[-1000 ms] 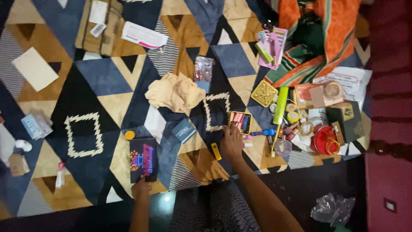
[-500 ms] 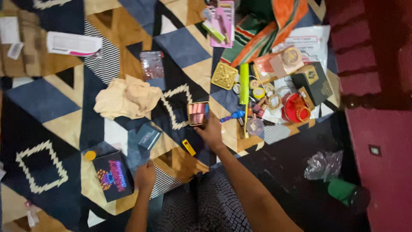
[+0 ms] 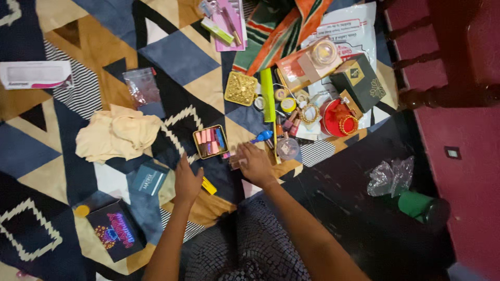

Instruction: The person organizes various items on a patterned rug, including watches, cosmetics, and small boxes, by moving them around and placing them into different containers.

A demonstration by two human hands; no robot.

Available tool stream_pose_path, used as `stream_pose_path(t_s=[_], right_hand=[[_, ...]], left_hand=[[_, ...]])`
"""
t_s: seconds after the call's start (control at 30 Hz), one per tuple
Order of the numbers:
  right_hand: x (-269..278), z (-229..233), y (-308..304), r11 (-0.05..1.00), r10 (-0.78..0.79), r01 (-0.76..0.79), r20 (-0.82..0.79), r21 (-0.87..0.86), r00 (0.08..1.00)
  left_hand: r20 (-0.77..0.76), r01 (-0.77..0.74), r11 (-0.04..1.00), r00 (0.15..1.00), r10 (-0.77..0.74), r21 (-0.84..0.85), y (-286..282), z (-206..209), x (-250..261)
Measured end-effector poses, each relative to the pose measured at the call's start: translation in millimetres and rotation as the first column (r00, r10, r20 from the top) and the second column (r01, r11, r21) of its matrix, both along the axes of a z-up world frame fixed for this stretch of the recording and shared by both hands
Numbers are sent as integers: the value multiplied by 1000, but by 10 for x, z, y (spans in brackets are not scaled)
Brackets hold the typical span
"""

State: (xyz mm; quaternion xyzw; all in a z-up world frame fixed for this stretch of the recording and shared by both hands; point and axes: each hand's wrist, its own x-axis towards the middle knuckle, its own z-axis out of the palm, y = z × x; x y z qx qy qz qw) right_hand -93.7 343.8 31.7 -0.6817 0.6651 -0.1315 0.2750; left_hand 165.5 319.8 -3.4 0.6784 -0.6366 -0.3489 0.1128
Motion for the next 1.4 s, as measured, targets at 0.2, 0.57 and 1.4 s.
stream_pose_path(t_s=[0.2, 0.57, 1.4], right_hand=[[-226, -42, 98, 964, 261, -265, -164, 0, 951], [-937, 11, -208, 963, -176, 169, -16, -209, 984], [-2362, 222, -1205, 800, -523, 479, -27, -361, 852]], left_hand=[[198, 251, 968, 949, -246, -2, -466, 385, -451], [391, 377, 921, 836, -385, 101, -756, 432, -780], [504, 181, 966, 827, -250, 183, -797, 271, -890]])
